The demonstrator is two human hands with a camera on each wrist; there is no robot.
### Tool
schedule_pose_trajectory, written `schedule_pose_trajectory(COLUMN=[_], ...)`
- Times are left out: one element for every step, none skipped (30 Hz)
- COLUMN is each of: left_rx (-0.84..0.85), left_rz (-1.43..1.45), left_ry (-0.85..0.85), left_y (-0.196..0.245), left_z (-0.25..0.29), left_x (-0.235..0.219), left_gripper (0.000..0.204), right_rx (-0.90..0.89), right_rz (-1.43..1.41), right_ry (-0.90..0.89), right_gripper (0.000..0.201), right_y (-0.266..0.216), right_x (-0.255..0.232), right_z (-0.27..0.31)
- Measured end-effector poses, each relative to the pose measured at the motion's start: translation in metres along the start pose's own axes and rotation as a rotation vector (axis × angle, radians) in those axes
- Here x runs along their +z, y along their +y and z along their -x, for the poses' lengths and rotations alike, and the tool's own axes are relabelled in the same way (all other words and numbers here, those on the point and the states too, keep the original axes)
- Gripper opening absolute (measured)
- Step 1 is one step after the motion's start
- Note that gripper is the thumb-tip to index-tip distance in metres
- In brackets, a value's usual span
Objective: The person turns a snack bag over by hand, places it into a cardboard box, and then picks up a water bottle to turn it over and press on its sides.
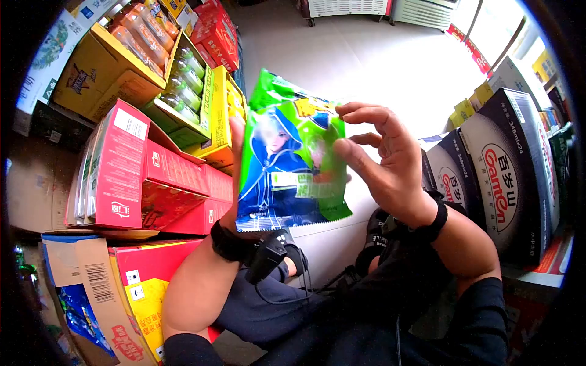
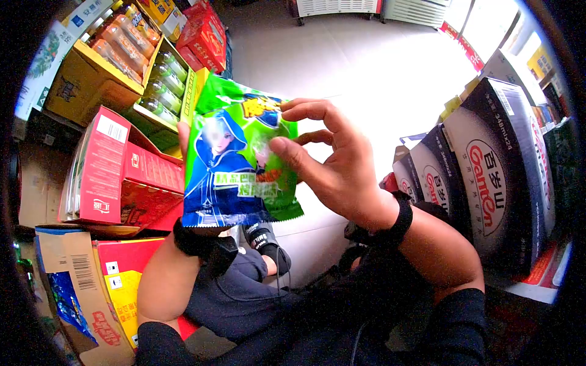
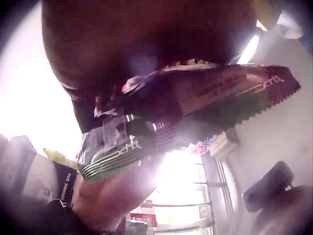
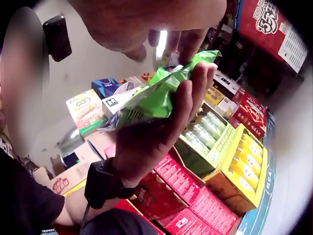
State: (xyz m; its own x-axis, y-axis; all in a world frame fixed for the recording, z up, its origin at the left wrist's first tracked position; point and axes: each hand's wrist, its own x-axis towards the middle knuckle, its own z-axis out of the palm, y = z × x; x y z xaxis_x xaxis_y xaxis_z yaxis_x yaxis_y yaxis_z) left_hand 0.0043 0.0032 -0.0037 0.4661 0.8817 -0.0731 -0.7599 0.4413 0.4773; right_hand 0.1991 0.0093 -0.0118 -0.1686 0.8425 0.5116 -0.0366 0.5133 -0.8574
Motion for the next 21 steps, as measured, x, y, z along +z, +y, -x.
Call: schedule_pose_trajectory(left_rx=[0.052, 0.069, 0.085, 0.070, 0.109, 0.149, 0.188, 0.201, 0.198, 0.195, 0.192, 0.170, 0.157, 0.154, 0.150, 0.131, 0.113, 0.095, 0.160, 0.224, 0.289], left_rz=[-0.038, -0.092, -0.144, -0.124, -0.153, -0.181, -0.208, -0.185, -0.197, -0.209, -0.221, -0.205, -0.195, -0.217, -0.239, -0.240, -0.240, -0.239, -0.329, -0.419, -0.507], left_ry=[-0.015, -0.012, -0.009, -0.013, 0.013, 0.039, 0.065, 0.053, 0.068, 0.082, 0.098, 0.085, 0.096, 0.143, 0.191, 0.187, 0.183, 0.180, 0.212, 0.245, 0.279], left_y=[0.003, 0.006, 0.009, 0.012, 0.013, 0.013, 0.014, 0.014, 0.015, 0.015, 0.016, 0.018, 0.019, 0.019, 0.019, 0.019, 0.020, 0.021, 0.020, 0.019, 0.019], left_z=[0.002, 0.004, 0.005, 0.008, 0.009, 0.011, 0.012, 0.014, 0.014, 0.014, 0.015, 0.014, 0.014, 0.014, 0.014, 0.014, 0.013, 0.012, 0.010, 0.007, 0.005], left_x=[0.000, 0.000, -0.001, -0.001, 0.001, 0.005, 0.007, 0.007, 0.006, 0.005, 0.003, 0.001, 0.003, 0.005, 0.006, 0.006, 0.007, 0.007, 0.006, 0.005, 0.004], left_gripper=[0.109, 0.108, 0.108, 0.108, 0.108, 0.108, 0.108, 0.099, 0.094, 0.090, 0.086, 0.078, 0.074, 0.069, 0.064, 0.060, 0.056, 0.051, 0.048, 0.044, 0.041], right_rx=[-0.015, 0.004, 0.023, 0.122, 0.254, 0.391, 0.526, 0.667, 0.710, 0.753, 0.794, 0.812, 0.796, 0.780, 0.765, 0.725, 0.699, 0.674, 0.648, 0.641, 0.631], right_rz=[0.046, 0.064, 0.082, 0.124, 0.075, -0.043, -0.161, -0.218, -0.298, -0.379, -0.460, -0.433, -0.441, -0.450, -0.459, -0.440, -0.424, -0.408, -0.392, -0.403, -0.396], right_ry=[0.009, 0.015, 0.021, 0.002, -0.012, -0.054, -0.096, -0.170, -0.212, -0.255, -0.298, -0.323, -0.313, -0.305, -0.295, -0.267, -0.258, -0.249, -0.240, -0.248, -0.259], right_gripper=[0.041, 0.045, 0.049, 0.059, 0.068, 0.071, 0.074, 0.066, 0.062, 0.058, 0.054, 0.046, 0.045, 0.045, 0.044, 0.043, 0.042, 0.042, 0.042, 0.042, 0.043], right_y=[0.002, 0.003, 0.005, 0.007, 0.006, 0.010, 0.012, 0.008, 0.007, 0.006, 0.005, 0.001, 0.000, -0.001, -0.001, 0.005, 0.007, 0.008, 0.009, 0.008, 0.009], right_x=[0.001, 0.003, 0.005, 0.004, 0.007, 0.008, 0.009, 0.007, 0.007, 0.007, 0.007, 0.005, 0.005, 0.005, 0.004, 0.004, 0.004, 0.003, 0.003, 0.003, 0.003], right_z=[0.000, 0.000, 0.001, 0.003, 0.005, 0.005, 0.003, 0.001, -0.001, -0.002, -0.003, -0.004, -0.005, -0.005, -0.005, -0.004, -0.004, -0.005, -0.005, -0.006, -0.005])
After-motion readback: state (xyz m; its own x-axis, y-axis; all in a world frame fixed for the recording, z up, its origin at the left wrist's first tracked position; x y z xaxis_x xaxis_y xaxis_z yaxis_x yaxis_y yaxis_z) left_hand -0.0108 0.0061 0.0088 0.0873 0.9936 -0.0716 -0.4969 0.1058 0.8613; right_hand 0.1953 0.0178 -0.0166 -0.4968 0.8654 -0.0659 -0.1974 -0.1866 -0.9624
